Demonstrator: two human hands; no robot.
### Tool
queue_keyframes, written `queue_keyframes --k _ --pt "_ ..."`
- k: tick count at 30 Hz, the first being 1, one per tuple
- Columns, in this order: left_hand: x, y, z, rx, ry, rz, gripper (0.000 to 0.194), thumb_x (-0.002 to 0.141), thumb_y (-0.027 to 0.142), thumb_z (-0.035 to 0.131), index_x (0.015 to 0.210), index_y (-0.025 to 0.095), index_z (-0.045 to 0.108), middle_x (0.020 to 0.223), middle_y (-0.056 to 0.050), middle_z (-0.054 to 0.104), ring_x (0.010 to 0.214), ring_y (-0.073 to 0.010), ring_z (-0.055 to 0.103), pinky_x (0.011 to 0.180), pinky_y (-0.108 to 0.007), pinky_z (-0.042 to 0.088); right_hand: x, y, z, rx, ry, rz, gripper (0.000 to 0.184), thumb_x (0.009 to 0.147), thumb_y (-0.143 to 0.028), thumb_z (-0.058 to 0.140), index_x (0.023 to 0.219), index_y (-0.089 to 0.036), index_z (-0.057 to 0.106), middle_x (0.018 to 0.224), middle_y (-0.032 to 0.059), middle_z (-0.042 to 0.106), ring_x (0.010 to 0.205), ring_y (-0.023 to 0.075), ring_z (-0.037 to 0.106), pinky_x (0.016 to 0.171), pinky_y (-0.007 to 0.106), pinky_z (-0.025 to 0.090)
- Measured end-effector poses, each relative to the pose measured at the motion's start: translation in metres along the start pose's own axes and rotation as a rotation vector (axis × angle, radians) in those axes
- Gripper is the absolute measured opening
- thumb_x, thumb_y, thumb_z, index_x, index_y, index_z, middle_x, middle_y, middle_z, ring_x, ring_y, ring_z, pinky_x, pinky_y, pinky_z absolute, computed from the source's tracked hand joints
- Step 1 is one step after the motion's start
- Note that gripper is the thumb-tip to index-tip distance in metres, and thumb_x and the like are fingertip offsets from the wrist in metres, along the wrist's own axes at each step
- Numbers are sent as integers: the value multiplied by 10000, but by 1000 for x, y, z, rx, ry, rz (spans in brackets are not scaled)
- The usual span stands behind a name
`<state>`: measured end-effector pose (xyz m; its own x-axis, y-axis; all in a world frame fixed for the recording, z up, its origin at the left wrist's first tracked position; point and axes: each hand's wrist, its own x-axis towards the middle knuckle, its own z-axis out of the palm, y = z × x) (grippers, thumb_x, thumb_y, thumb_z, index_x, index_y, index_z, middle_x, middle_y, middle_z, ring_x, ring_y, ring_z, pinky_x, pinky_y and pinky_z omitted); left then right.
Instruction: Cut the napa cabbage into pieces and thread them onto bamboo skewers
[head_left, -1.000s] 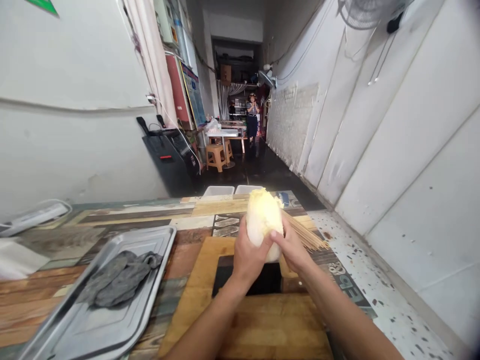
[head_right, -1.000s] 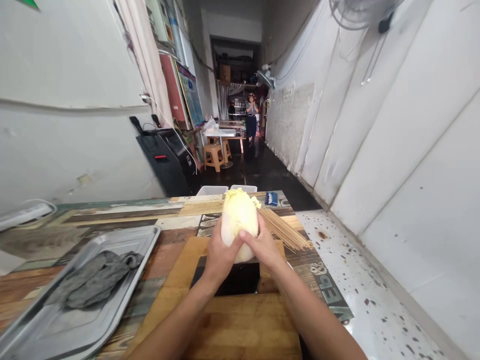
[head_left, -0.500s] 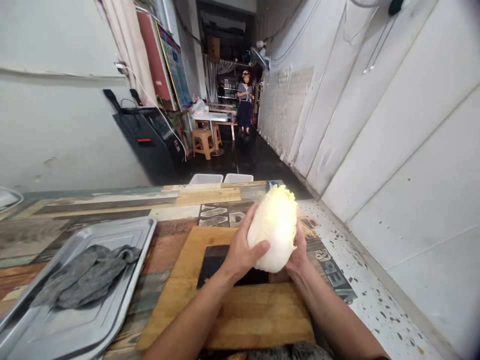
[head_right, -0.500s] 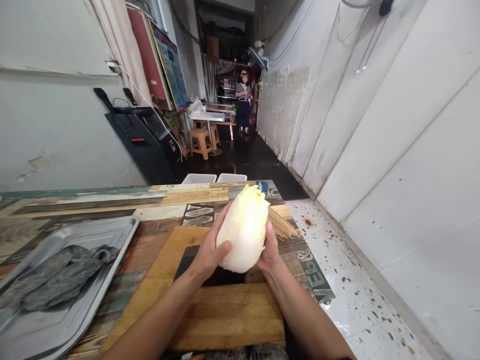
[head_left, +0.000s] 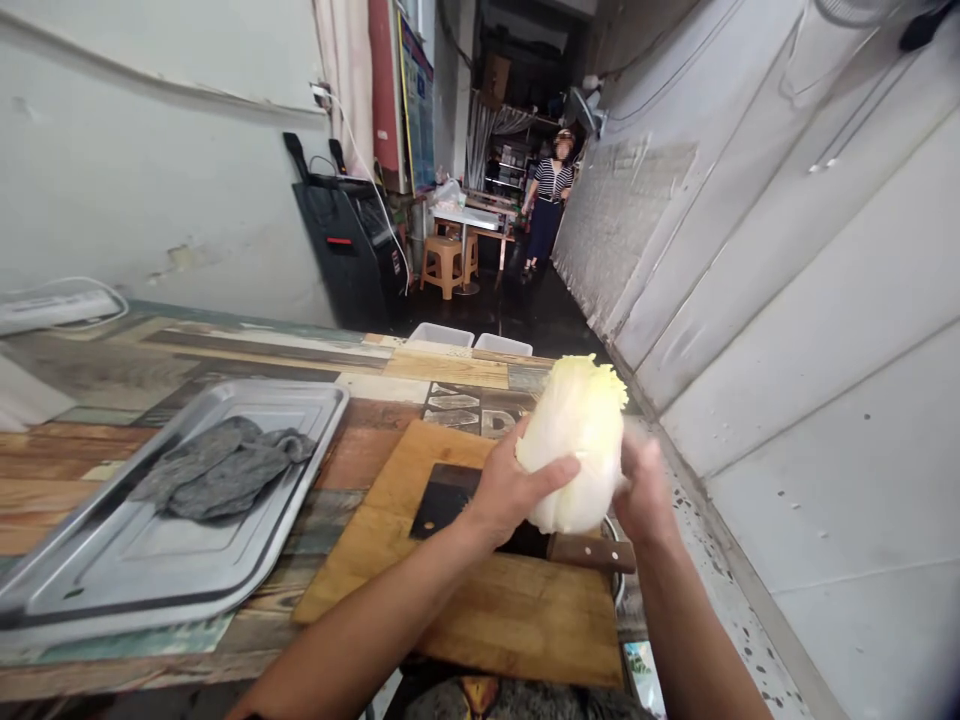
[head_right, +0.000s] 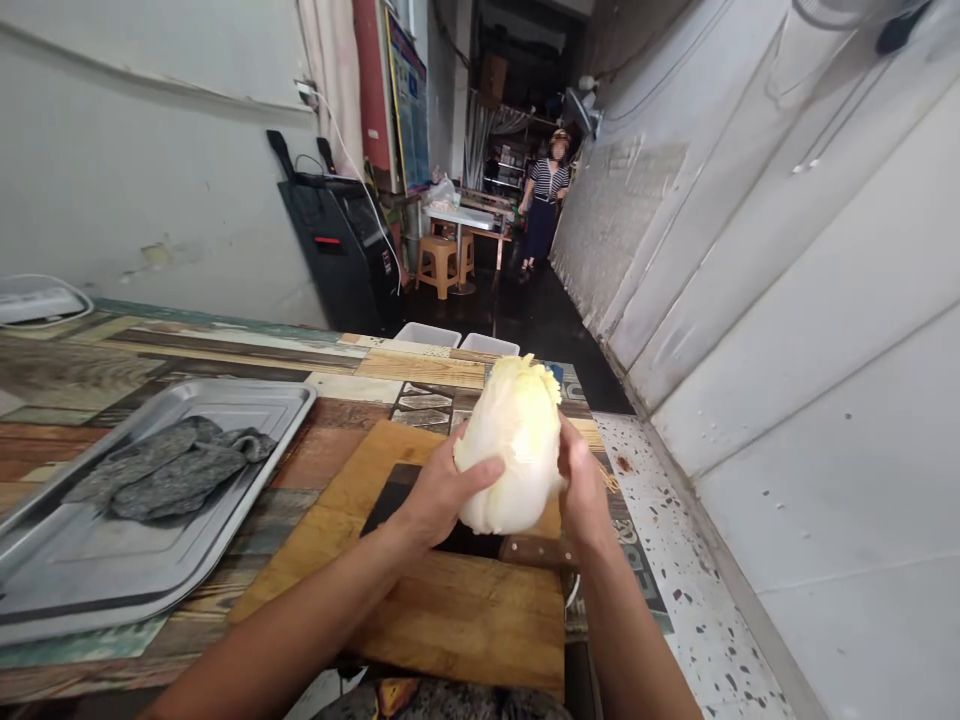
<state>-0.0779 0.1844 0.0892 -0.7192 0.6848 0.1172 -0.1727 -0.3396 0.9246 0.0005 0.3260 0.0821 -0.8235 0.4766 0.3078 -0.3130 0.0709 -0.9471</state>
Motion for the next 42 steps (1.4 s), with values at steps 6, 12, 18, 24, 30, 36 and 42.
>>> queue_keyframes --k 6,12,18,24,30,36,42 --pt "-13 15 14 717 143 246 998 605 444 796 1460 205 342 1441 -160 422 1332 -376 363 1106 -562 285 5 -8 17 157 161 123 560 678 -512 765 1129 -211 623 1168 104 680 1093 334 609 950 506 475" --pt "-6 17 -3 238 -113 -7 969 714 613 685 1487 186 287 1395 -169 482 1266 -368 468 1007 -494 433 -1 -5 21 529 180 207 513 662 -592 712 992 -199 697 1001 89 743 1082 337 625 967 493 486" --pt "-12 7 1 7 -216 -58 901 648 461 819 1408 177 426 1383 -142 530 1262 -363 487 995 -417 470 -11 -4 20 563 76 294 590 741 -711 546 971 -194 712 971 96 745 1138 341 594 970 501 485" --pt "-30 2 18 98 -46 42 873 682 490 777 1413 174 420 1328 -121 578 1190 -332 554 947 -398 511 -17 -23 7 131 119 63 591 881 -685 391 1123 -217 658 1174 85 682 1201 304 547 1002 481 454" --pt "-38 -2 33 742 252 290 972 591 458 827 1431 226 394 1390 -109 519 1250 -338 499 1066 -487 406 -27 -42 2 -161 169 -88 742 712 -546 735 1312 -185 488 1288 123 602 1155 299 558 996 460 446" --pt "-42 -9 40 1040 269 548 935 674 428 771 1455 198 312 1391 -155 494 1268 -341 478 1065 -518 395 -26 -19 11 121 219 -84 568 758 -523 691 1209 -207 553 1181 91 665 1068 290 613 922 442 498" --pt "-47 -11 36 1241 181 625 847 738 422 728 1454 241 314 1401 -168 444 1273 -364 445 1030 -542 407 -17 0 9 284 255 54 503 831 -593 524 1088 -178 644 1098 86 712 1088 306 618 910 457 513"
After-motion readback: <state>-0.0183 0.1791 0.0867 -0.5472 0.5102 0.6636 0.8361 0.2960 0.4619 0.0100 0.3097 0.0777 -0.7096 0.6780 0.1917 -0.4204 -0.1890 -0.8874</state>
